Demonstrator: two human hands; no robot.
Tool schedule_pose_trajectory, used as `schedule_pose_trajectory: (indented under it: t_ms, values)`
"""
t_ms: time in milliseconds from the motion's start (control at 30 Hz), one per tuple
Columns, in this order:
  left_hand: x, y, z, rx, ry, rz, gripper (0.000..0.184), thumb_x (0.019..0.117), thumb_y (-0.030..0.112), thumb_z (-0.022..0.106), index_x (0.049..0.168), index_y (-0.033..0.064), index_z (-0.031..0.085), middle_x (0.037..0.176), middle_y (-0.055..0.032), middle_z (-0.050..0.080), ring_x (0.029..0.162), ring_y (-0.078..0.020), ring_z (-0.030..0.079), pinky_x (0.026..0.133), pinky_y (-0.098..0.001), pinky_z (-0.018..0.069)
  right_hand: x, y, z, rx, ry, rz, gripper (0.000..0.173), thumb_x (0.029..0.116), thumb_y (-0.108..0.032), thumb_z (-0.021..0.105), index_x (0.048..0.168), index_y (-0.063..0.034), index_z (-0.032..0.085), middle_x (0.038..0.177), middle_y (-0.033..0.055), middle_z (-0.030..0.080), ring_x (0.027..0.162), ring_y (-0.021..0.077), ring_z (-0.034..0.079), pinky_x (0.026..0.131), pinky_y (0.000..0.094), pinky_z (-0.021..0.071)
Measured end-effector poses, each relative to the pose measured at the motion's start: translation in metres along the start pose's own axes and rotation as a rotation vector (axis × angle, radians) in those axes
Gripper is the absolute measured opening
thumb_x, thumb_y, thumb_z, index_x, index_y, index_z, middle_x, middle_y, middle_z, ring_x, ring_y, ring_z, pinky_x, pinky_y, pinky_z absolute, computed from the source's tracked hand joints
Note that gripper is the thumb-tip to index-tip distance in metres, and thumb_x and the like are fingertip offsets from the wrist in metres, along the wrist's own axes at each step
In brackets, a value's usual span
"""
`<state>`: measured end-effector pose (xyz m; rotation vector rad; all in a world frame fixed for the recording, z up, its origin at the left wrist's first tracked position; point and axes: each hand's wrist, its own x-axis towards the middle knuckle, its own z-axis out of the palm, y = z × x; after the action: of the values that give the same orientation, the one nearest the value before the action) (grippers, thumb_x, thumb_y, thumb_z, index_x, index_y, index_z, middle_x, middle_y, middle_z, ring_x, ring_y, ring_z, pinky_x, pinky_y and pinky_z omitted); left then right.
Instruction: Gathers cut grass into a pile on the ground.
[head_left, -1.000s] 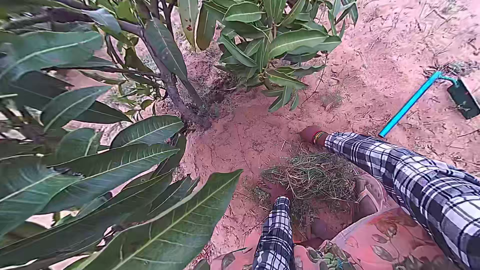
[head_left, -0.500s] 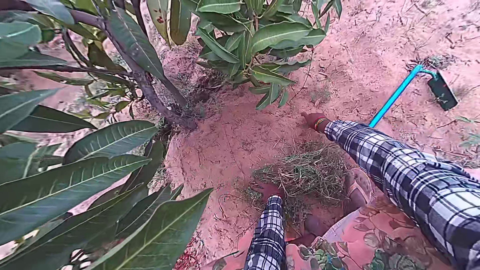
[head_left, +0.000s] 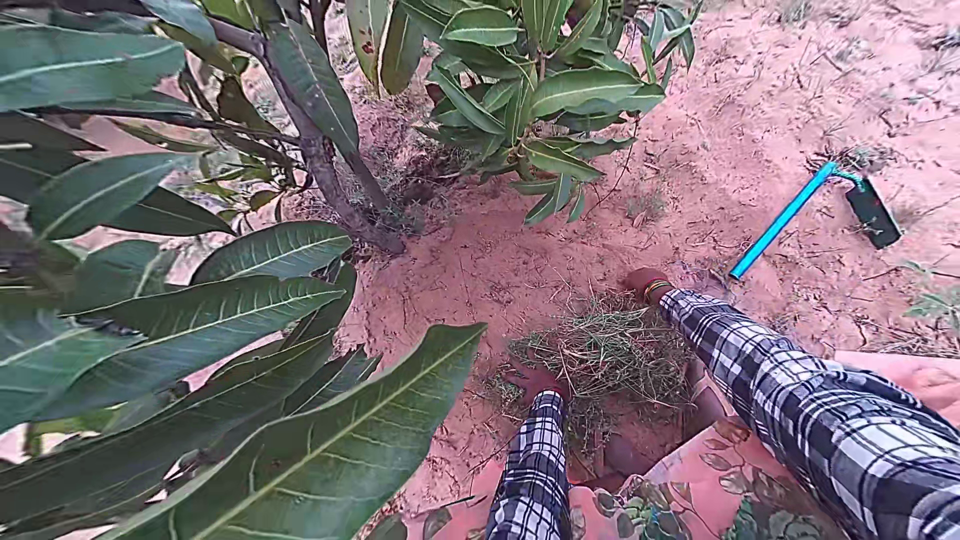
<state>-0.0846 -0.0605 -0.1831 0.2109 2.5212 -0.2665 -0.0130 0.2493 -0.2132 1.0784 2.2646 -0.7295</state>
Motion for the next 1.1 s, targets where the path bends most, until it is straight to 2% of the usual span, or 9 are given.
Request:
schedule_pose_trajectory:
  t_ms: [133,333,433,567,667,767,900,1000,1100]
  values:
    - [-0.002,-0.001,-0.001,0.011,-0.012,0.016,0.093,0.0832,0.028,0.084,0.16,0.0119,0.034,0.169,-0.0278,-0.007,0.153,-0.056,0.01,0.098,-0.0654,0.0518,-0.041,-0.001,0.017,0.013,-0.1,0.049,0.036,0.1058,-0.017,0.052,0.136,0.0009,0.062,0.142,0.0274,0.059,0.134,0.0462,0.054,0.105,0.0684,0.0426]
    - [-0.001,-0.001,0.001,0.037,0.003,0.004,0.103,0.0823,0.031,0.084,0.164,0.0155,0.024,0.17,-0.0262,-0.005,0.152,-0.0547,0.018,0.092,-0.0598,0.0571,-0.015,-0.006,0.002,0.149,0.167,0.044,0.03,0.1009,-0.021,0.058,0.122,-0.0015,0.067,0.12,0.027,0.069,0.114,0.0466,0.066,0.09,0.0693,0.0512]
    - [0.0,0.001,0.0,0.066,-0.002,-0.002,0.103,0.0838,0.028,0.083,0.165,0.0145,0.022,0.17,-0.0272,-0.006,0.151,-0.0558,0.019,0.091,-0.0589,0.058,-0.004,-0.034,-0.023,0.224,0.262,0.02,0.029,0.1031,-0.019,0.056,0.125,-0.0029,0.067,0.124,0.027,0.068,0.116,0.0477,0.065,0.091,0.0701,0.0514]
    - [-0.002,0.002,-0.002,0.08,-0.004,-0.012,0.11,0.0837,0.029,0.084,0.166,0.0159,0.012,0.17,-0.0272,-0.008,0.15,-0.0561,0.021,0.089,-0.0596,0.0582,0.012,-0.072,-0.035,0.226,0.228,0.03,0.031,0.0917,-0.024,0.073,0.115,-0.0036,0.072,0.121,0.0244,0.069,0.115,0.0457,0.066,0.088,0.0695,0.0521]
    - [-0.002,0.003,-0.003,0.07,-0.016,-0.015,0.108,0.0849,0.031,0.082,0.166,0.0148,0.013,0.169,-0.028,-0.01,0.15,-0.0563,0.021,0.09,-0.0589,0.0581,0.028,-0.081,-0.027,0.251,0.167,0.081,0.032,0.0937,-0.028,0.071,0.118,-0.0076,0.073,0.126,0.0223,0.069,0.12,0.0435,0.064,0.092,0.068,0.0506]
    - [-0.001,0.003,-0.001,0.066,-0.028,-0.017,0.082,0.0914,0.024,0.076,0.16,0.0085,0.034,0.169,-0.0285,-0.006,0.151,-0.0572,0.016,0.097,-0.0664,0.0511,0.028,-0.074,-0.025,0.189,0.113,-0.045,0.035,0.0952,-0.019,0.069,0.127,-0.006,0.07,0.133,0.0234,0.065,0.125,0.0451,0.06,0.097,0.0695,0.0483]
    - [0.005,0.003,0.002,0.072,-0.035,-0.019,0.084,0.0911,0.022,0.076,0.161,0.0105,0.032,0.169,-0.0286,-0.008,0.152,-0.0574,0.013,0.098,-0.0668,0.0507,0.023,-0.07,-0.038,-0.122,0.046,-0.259,0.025,0.0963,-0.012,0.067,0.118,0.0001,0.071,0.124,0.0257,0.068,0.12,0.0466,0.063,0.096,0.0697,0.0493]
    - [0.007,0.0,0.004,0.043,-0.036,-0.019,0.084,0.089,0.025,0.079,0.16,0.0112,0.035,0.17,-0.0269,-0.009,0.153,-0.0568,0.011,0.098,-0.0668,0.0506,-0.004,-0.084,-0.049,-0.366,-0.145,-0.399,0.038,0.1036,-0.028,0.06,0.118,0.0061,0.068,0.122,0.0283,0.067,0.12,0.0466,0.063,0.097,0.068,0.048]
    - [0.008,0.001,0.003,0.026,-0.037,0.002,0.089,0.0882,0.028,0.079,0.161,0.0112,0.032,0.169,-0.0278,-0.01,0.153,-0.0574,0.008,0.099,-0.0677,0.05,-0.028,-0.092,-0.064,-0.376,-0.116,-0.467,0.041,0.108,-0.03,0.052,0.117,0.0068,0.067,0.12,0.0304,0.067,0.119,0.0483,0.063,0.096,0.0687,0.0477]
